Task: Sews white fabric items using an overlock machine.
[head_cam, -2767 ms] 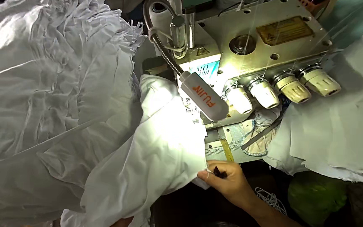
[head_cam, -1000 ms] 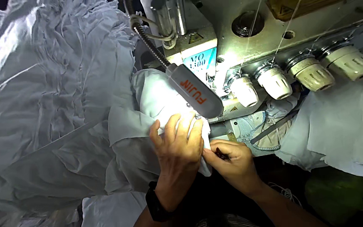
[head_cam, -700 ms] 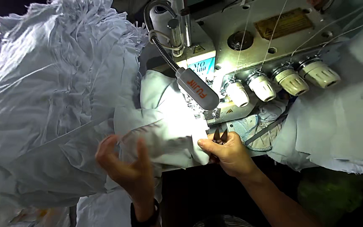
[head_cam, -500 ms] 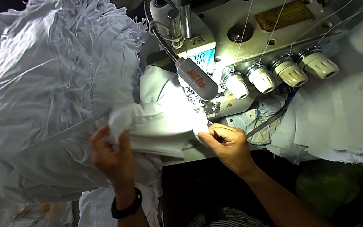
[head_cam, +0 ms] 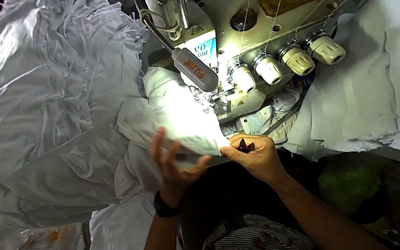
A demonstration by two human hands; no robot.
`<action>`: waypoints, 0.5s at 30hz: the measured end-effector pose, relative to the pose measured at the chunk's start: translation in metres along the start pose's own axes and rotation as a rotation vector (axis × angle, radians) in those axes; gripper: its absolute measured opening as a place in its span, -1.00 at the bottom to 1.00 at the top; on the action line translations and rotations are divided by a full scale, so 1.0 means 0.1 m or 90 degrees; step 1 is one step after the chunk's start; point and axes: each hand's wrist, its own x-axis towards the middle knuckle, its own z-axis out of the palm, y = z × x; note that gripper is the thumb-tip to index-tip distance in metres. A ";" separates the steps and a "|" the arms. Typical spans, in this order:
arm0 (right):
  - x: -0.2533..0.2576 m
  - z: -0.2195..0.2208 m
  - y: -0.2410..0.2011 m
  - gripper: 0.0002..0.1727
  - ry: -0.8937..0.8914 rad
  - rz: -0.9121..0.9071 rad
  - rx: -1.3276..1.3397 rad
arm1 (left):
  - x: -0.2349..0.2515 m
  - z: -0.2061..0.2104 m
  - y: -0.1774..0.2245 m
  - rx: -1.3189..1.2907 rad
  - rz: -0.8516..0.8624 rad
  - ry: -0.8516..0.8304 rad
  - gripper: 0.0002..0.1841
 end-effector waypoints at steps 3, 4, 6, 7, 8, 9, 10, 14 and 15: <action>0.01 0.07 -0.03 -0.78 0.033 0.030 0.017 | -0.17 0.35 0.13 0.061 0.115 -0.062 -0.46; 0.02 0.10 -0.04 -0.78 0.043 0.053 0.026 | -0.17 0.43 0.10 0.103 0.131 -0.060 -0.58; 0.02 0.15 -0.07 -0.76 0.047 0.099 0.065 | -0.14 0.49 -0.02 0.155 0.120 -0.018 -0.77; 0.01 0.17 -0.08 -0.75 0.040 0.103 0.072 | -0.11 0.45 -0.07 0.158 0.105 -0.005 -0.79; -0.01 0.18 -0.09 -0.77 0.029 0.084 0.059 | -0.06 0.38 -0.09 0.149 0.090 -0.004 -0.79; -0.02 0.19 -0.10 -0.82 0.018 0.055 0.040 | 0.01 0.29 -0.07 0.141 0.086 -0.006 -0.79; -0.02 0.21 -0.10 -0.87 0.009 0.030 0.023 | 0.08 0.22 -0.03 0.130 0.091 -0.013 -0.79; 0.15 0.26 0.02 -0.90 0.045 -0.018 0.011 | 0.37 0.11 0.10 0.106 0.041 -0.185 -0.71; 0.22 0.27 0.05 -0.89 0.062 -0.037 0.002 | 0.45 0.10 0.06 0.082 0.014 -0.227 -0.67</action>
